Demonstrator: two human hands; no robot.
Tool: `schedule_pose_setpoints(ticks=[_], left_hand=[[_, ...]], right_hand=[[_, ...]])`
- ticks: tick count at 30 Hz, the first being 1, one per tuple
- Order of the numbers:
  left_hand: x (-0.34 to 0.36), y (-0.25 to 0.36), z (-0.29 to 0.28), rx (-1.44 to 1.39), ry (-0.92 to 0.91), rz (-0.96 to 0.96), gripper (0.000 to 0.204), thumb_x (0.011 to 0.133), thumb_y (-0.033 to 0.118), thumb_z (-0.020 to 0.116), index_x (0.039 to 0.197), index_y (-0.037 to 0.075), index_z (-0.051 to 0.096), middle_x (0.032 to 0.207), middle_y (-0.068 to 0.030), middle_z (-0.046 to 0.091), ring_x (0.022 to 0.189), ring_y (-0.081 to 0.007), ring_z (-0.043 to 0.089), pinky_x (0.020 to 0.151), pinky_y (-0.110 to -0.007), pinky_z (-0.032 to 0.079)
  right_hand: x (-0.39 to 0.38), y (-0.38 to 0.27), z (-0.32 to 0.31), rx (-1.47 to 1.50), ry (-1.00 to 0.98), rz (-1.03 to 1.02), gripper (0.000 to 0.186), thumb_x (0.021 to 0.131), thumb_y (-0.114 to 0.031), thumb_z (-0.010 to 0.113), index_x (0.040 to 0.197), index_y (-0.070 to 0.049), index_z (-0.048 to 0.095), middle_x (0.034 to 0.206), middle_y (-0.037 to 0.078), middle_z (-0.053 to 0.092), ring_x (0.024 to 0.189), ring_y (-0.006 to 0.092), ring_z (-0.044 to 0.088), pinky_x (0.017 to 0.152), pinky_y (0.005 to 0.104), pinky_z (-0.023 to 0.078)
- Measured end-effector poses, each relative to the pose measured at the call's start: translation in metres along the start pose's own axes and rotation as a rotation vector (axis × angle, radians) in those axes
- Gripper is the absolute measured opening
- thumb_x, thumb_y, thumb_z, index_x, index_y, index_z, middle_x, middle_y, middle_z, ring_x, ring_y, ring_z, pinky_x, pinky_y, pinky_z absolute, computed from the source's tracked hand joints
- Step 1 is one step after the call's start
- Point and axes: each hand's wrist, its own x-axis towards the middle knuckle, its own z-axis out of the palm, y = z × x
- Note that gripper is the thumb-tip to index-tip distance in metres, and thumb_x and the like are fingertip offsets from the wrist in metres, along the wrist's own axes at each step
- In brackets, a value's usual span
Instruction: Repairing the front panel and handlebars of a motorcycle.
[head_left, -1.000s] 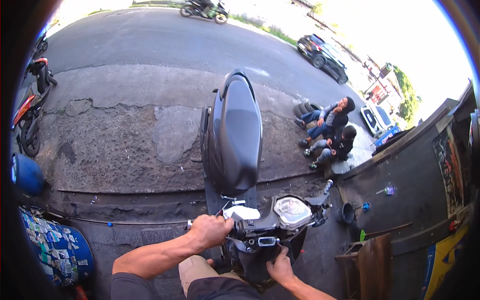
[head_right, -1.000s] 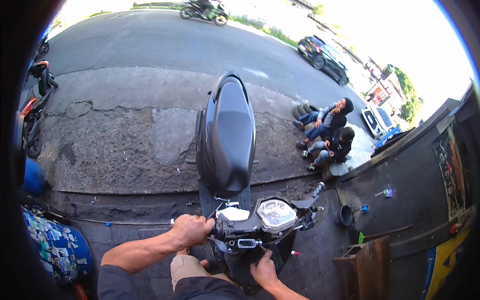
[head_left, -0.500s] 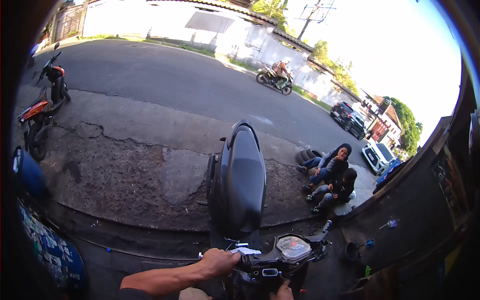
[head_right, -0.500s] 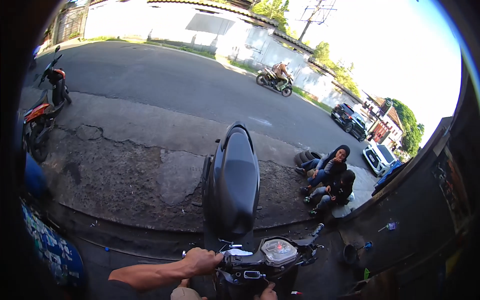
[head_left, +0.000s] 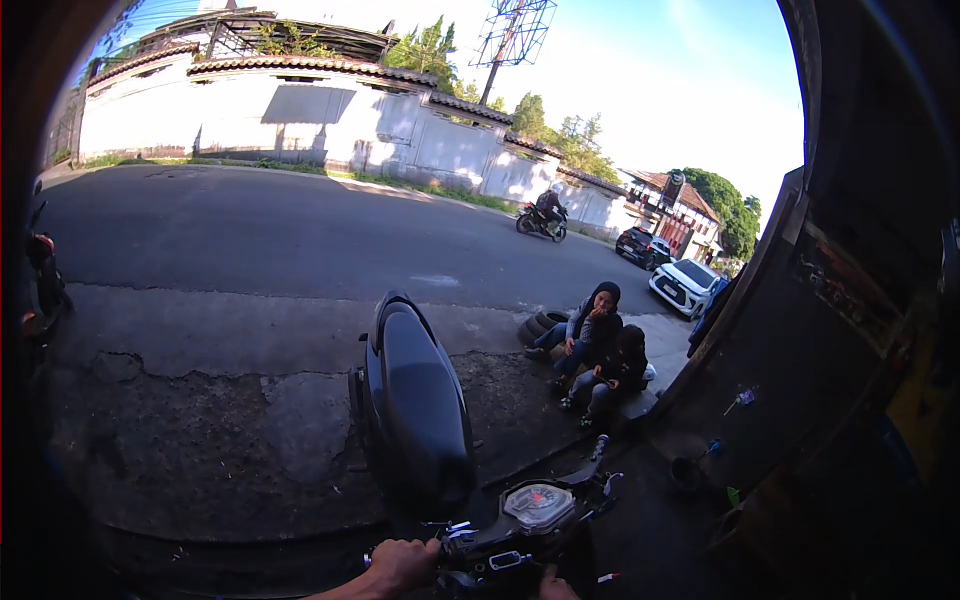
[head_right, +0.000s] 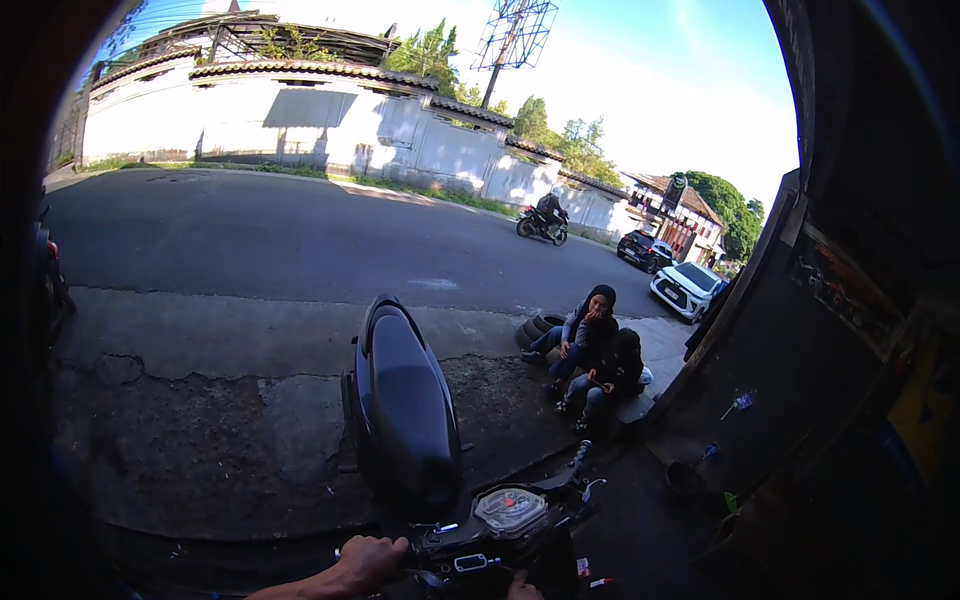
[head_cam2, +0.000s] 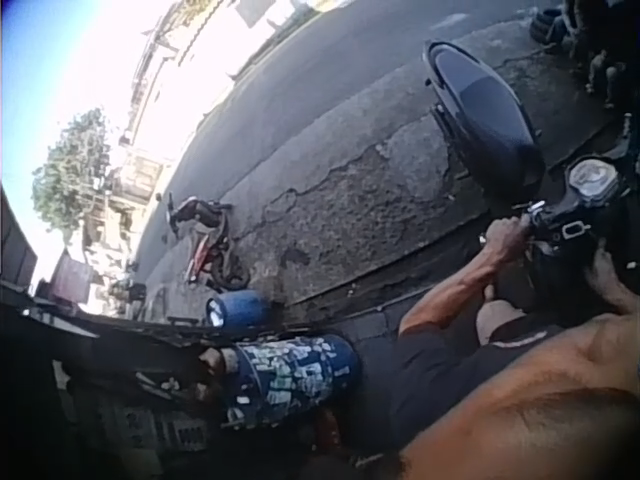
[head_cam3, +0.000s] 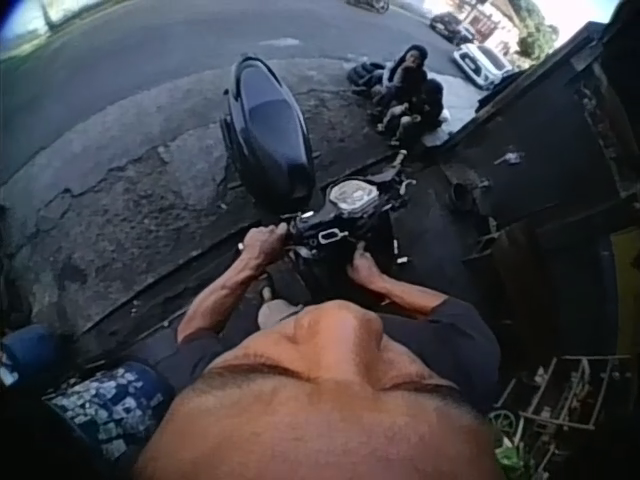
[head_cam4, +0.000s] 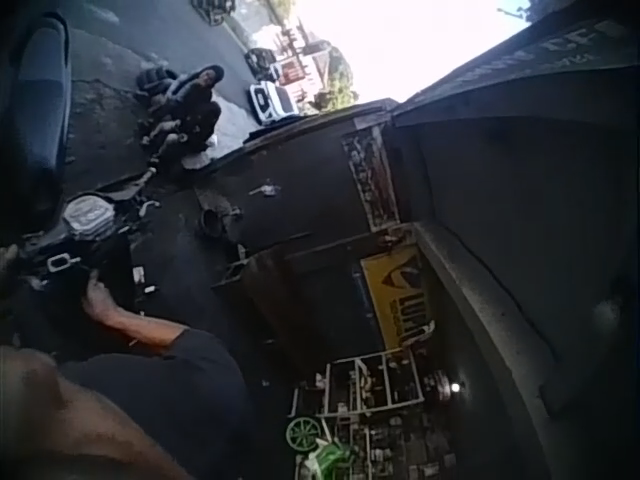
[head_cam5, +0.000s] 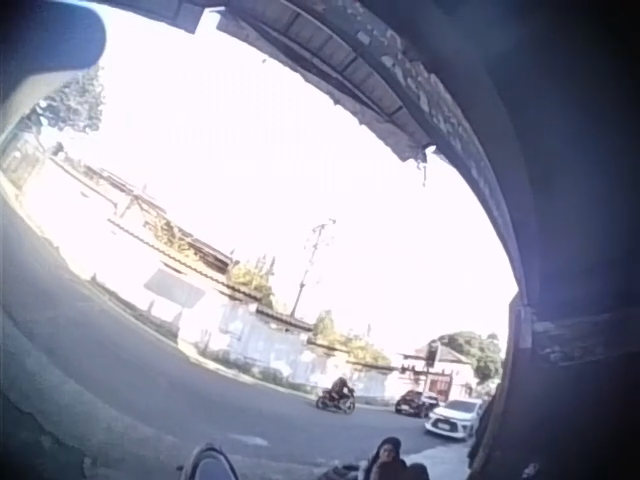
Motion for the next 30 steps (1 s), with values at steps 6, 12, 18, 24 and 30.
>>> schedule_pose_setpoints(ticks=[6,12,18,24,30], left_hand=[[-0.006,0.002,0.004,-0.054,0.182,0.039,0.029,0.083,0.032,0.064,0.094,0.006,0.057,0.079,-0.0183,0.069,0.076,-0.0385,0.069,0.063,-0.049,0.053],[-0.007,0.007,-0.008,-0.070,0.196,0.052,0.029,0.082,0.031,0.063,0.093,0.005,0.057,0.079,-0.0196,0.068,0.074,-0.0393,0.068,0.062,-0.050,0.053],[-0.006,0.009,-0.006,-0.045,0.166,0.028,0.030,0.080,0.032,0.065,0.093,0.006,0.057,0.079,-0.0198,0.068,0.073,-0.0395,0.068,0.062,-0.051,0.053],[-0.002,0.005,0.002,-0.016,0.162,0.045,0.033,0.078,0.033,0.067,0.093,0.006,0.057,0.086,-0.0191,0.068,0.077,-0.0389,0.068,0.064,-0.052,0.052],[-0.015,0.021,-0.011,0.081,0.186,0.146,0.061,0.081,0.045,0.067,0.119,0.000,0.054,0.111,-0.0251,0.062,0.103,-0.0387,0.062,0.080,-0.046,0.051]], right_hand=[[0.004,-0.006,-0.008,0.067,-0.071,0.052,0.089,0.077,-0.019,0.067,0.130,0.032,0.019,0.076,0.033,0.061,0.068,0.0423,0.063,0.066,0.0485,0.052],[0.002,-0.007,-0.006,-0.006,-0.015,0.003,0.087,0.077,-0.020,0.068,0.129,0.033,0.022,0.079,0.032,0.062,0.070,0.0422,0.064,0.065,0.0481,0.053],[0.006,-0.005,-0.007,-0.011,0.000,0.021,0.087,0.079,-0.022,0.065,0.129,0.032,0.019,0.078,0.032,0.061,0.070,0.0413,0.064,0.063,0.0475,0.052],[0.005,-0.008,-0.007,0.124,-0.146,0.175,0.086,0.083,-0.024,0.063,0.133,0.028,0.017,0.086,0.035,0.062,0.081,0.0434,0.065,0.071,0.0484,0.054],[0.006,-0.012,0.000,0.099,0.205,0.119,0.063,0.088,-0.027,0.065,0.132,0.011,0.042,0.080,0.022,0.066,0.070,0.0350,0.065,0.065,0.0423,0.052]])
